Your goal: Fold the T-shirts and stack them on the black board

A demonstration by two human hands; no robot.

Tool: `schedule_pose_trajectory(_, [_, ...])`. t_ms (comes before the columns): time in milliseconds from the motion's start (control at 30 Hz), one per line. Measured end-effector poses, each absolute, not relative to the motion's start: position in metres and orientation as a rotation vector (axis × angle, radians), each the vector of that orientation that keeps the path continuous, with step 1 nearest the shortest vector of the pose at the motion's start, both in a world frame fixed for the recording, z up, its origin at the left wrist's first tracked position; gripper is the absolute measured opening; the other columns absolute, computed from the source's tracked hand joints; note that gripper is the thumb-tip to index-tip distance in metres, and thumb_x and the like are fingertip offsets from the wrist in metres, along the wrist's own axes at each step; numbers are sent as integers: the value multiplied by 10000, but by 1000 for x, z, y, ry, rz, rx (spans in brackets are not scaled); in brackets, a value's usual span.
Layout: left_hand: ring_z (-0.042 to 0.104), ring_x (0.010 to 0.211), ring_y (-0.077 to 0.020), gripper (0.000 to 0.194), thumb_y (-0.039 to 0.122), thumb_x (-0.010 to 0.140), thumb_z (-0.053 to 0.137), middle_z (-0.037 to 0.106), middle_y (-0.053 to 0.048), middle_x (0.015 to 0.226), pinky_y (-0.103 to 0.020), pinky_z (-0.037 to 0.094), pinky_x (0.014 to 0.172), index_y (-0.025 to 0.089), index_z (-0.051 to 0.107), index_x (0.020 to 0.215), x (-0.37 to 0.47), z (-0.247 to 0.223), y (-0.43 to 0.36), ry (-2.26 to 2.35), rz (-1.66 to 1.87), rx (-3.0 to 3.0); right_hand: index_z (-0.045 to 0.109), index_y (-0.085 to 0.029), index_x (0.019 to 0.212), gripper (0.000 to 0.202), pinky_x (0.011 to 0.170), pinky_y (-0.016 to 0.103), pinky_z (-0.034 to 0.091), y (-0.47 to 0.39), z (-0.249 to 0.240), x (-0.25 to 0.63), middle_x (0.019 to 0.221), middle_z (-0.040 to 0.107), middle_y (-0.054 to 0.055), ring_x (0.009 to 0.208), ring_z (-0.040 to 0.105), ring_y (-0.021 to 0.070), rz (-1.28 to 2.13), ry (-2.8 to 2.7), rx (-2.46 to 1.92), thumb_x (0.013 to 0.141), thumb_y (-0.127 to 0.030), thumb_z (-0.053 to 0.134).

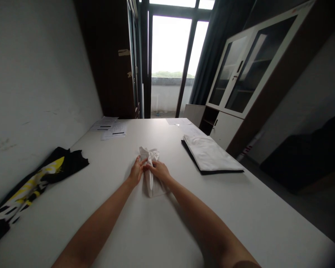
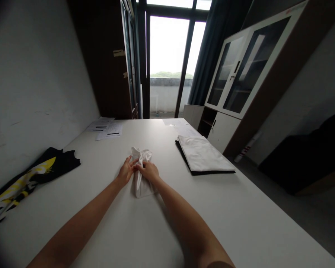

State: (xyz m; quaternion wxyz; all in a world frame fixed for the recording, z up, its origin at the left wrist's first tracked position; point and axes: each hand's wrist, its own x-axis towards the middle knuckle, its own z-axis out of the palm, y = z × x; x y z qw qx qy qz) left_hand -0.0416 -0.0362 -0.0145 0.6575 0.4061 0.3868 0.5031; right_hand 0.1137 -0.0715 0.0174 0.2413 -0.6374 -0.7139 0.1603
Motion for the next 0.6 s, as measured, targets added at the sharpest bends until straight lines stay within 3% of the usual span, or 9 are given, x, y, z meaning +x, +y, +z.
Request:
schedule_pose_trajectory(233, [619,570,-94,525,408,1016,450,719,-103,1094,-268,539,668,177,392,1485,-52,-27,-28,927,1363,899,770,-259,988,307,818,286,430,-77,9,108,1030,739,63,990,649,236,443,-1964,-1782,980,-435,519])
schedule_pose_trajectory(367, [650,667,-113,501,422,974,493,694,-80,1048,-273,561,676,187,467,1416,-56,-36,-22,1033,1419,1039,766,-277,993,263,833,295,449,-70,3,113,1029,753,26,979,653,229,629,-1807,-1706,964,-399,536])
schedule_pose_trajectory(500, [669,760,-130,495,445,954,493,667,-65,1039,-270,569,688,205,502,1387,-58,-40,-21,1122,1479,1218,745,-212,1008,318,766,291,490,-61,7,129,900,749,17,880,659,212,1048,-1394,-1427,938,-466,566])
schedule_pose_trajectory(600, [674,754,-127,499,435,956,473,669,-60,1030,-268,568,687,204,498,1398,-59,-41,-23,1163,1459,1332,721,-173,1011,364,755,293,499,-57,22,149,875,738,36,832,654,203,1135,-1117,-1247,879,-501,635])
